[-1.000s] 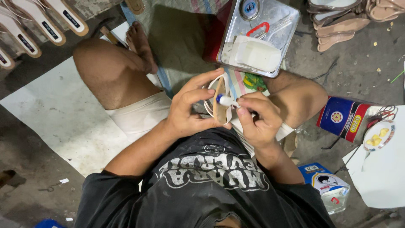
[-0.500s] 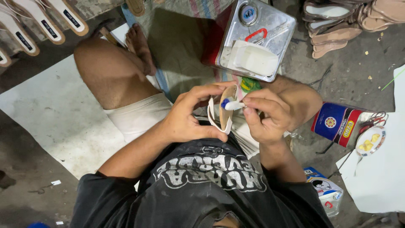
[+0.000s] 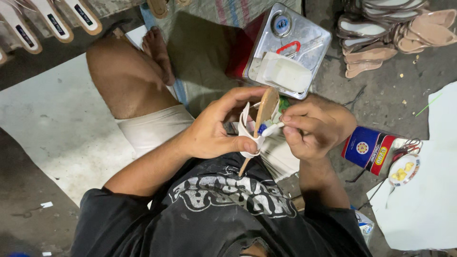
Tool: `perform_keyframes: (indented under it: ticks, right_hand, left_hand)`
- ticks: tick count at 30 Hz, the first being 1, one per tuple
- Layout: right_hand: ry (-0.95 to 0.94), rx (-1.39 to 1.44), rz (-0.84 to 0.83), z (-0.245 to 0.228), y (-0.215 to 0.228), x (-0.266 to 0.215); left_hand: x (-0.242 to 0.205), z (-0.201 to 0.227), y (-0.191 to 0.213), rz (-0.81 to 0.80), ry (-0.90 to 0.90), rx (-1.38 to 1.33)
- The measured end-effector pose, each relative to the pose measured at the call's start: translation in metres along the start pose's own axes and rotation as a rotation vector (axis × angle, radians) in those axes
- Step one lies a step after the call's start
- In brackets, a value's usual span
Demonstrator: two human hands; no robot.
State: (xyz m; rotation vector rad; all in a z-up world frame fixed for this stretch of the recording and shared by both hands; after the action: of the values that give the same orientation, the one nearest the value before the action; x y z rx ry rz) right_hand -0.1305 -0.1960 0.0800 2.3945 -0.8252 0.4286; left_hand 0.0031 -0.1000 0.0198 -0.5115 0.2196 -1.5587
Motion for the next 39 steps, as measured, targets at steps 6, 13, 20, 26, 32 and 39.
perform_keyframes:
  ticks: [6, 13, 20, 26, 32, 39]
  right_hand:
    - [0.059, -0.197, 0.042, -0.013, 0.011, 0.013]
    - [-0.002, -0.044, 0.09, 0.004, 0.005, 0.004]
    - [0.107, -0.303, 0.008, -0.021, -0.003, 0.015]
    - [0.081, -0.249, 0.04, -0.026, -0.004, 0.012]
    - [-0.076, -0.274, 0.102, -0.02, 0.001, -0.009]
    - [0.009, -0.413, 0.091, -0.03, 0.003, -0.004]
  left_hand:
    - [0.013, 0.016, -0.002, -0.003, -0.057, 0.29]
    - [0.015, 0.021, -0.003, 0.079, -0.053, 0.253]
    - [0.011, 0.015, 0.0, 0.198, -0.013, 0.113]
    - [0.013, 0.018, 0.001, 0.24, -0.005, 0.034]
    - [0.012, 0.015, 0.0, 0.265, 0.037, -0.04]
    - [0.011, 0.011, 0.0, 0.279, 0.026, -0.003]
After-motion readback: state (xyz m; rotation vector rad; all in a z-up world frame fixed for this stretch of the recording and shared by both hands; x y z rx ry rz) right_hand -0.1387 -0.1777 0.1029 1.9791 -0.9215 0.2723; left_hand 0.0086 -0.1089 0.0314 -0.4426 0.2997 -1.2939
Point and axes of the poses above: each hand's wrist, its own x-axis towards the middle knuckle, its own y-axis out of the back of the hand, z = x × y, the point moved 10 cm from there along x, towards the middle knuckle, and after that the axes turned 4 degrees about x, right-handed, at the moved point
